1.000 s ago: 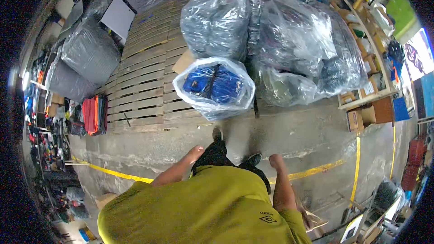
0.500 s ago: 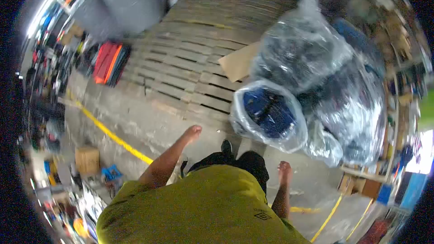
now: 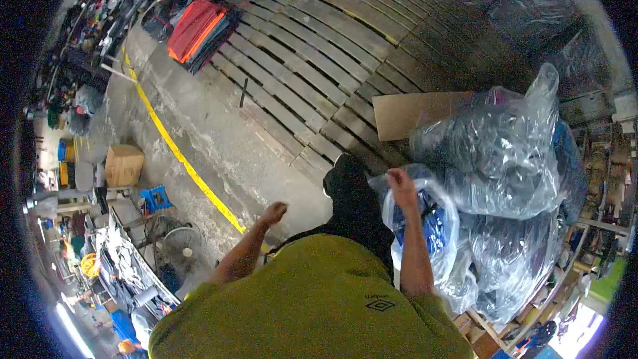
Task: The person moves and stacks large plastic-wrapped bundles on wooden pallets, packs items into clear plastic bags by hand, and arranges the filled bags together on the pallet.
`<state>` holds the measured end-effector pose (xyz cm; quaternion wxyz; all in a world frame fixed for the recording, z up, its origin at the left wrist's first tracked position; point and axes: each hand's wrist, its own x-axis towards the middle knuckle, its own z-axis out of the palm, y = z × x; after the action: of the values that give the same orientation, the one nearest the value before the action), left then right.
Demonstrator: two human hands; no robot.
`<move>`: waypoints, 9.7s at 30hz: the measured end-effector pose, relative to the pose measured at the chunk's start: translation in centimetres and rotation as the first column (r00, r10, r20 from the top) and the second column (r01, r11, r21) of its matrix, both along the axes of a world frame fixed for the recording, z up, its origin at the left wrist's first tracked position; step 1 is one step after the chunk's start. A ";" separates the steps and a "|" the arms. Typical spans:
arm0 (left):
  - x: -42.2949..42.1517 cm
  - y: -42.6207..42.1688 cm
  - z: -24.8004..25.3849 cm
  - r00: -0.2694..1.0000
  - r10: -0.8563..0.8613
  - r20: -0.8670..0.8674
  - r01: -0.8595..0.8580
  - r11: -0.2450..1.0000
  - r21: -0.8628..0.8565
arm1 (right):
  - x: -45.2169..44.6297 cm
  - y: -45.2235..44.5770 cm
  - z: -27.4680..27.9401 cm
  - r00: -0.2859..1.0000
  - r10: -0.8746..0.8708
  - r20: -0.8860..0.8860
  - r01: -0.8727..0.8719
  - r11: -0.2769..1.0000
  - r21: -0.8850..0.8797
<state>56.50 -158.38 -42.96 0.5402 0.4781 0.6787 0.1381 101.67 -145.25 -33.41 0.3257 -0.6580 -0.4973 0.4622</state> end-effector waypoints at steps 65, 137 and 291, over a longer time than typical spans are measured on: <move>116.6 68.3 19.4 -0.698 -0.143 -0.701 0.166 -0.986 0.036 | 27.8 44.9 12.6 -0.220 -0.639 0.737 0.591 -0.688 -0.420; 98.3 90.4 23.4 -0.989 0.037 0.142 -0.044 -0.998 -0.050 | 25.1 63.8 21.3 -0.636 -0.768 -0.070 0.681 -0.518 -0.518; 37.3 -17.8 49.2 -0.880 -0.236 -0.411 -0.294 -0.408 0.864 | -54.7 -31.0 -9.6 -0.627 -0.761 0.170 0.534 -0.577 -0.618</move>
<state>93.75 -176.21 6.26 -0.3536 -0.5927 0.7236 0.0105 47.00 -176.26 -43.06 0.5119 -0.6226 0.5658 0.1738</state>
